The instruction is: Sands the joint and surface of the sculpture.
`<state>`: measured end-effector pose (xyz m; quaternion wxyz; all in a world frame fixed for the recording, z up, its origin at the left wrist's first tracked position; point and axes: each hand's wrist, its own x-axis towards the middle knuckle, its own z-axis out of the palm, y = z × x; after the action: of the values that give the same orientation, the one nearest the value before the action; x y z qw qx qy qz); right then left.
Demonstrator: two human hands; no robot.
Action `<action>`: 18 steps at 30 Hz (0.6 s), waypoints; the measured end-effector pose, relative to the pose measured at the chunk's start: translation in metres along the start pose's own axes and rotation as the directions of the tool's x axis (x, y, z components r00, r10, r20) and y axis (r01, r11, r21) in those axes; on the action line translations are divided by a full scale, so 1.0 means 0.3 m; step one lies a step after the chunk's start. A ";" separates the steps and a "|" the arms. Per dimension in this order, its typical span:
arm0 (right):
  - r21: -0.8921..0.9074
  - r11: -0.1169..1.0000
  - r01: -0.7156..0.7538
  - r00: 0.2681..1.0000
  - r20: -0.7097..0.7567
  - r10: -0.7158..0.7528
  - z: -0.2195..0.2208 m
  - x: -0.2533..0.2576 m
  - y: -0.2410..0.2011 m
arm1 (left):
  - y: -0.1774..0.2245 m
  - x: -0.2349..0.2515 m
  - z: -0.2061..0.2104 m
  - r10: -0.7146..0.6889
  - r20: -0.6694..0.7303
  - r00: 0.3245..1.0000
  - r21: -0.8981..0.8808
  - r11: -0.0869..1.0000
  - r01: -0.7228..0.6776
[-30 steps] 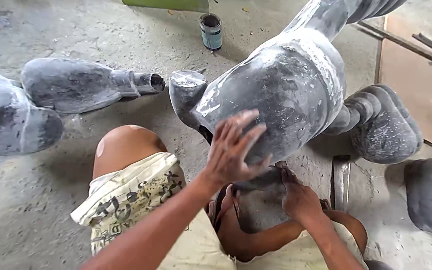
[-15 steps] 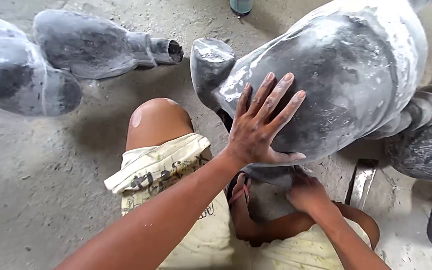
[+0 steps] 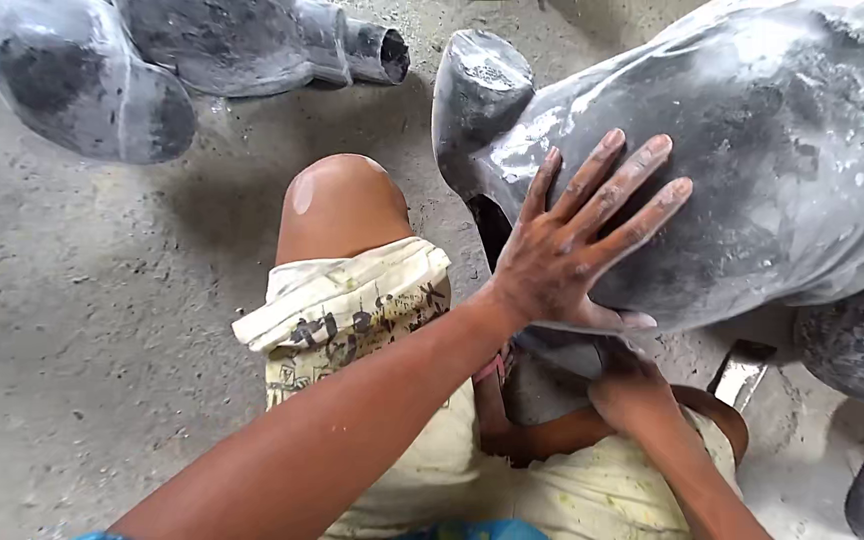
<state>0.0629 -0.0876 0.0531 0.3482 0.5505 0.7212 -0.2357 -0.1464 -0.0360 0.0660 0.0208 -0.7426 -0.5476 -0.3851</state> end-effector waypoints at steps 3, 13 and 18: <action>-0.035 0.999 0.006 1.000 -0.009 -0.006 0.016 0.012 -0.009 | -0.017 -0.006 0.002 0.002 -0.002 1.000 -0.002 1.000 -0.002; 0.008 0.997 -0.082 0.997 0.004 0.082 0.028 0.007 -0.062 | -0.020 -0.010 0.003 0.012 0.005 1.000 0.018 1.000 -0.013; 0.033 0.998 -0.052 0.999 -0.003 0.052 0.008 -0.039 -0.039 | -0.019 -0.006 0.005 0.027 0.017 0.999 0.064 0.998 -0.028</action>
<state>0.0541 -0.1000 0.0600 0.3436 0.5750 0.7035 -0.2374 -0.1504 -0.0345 0.0616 0.0456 -0.7521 -0.5497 -0.3607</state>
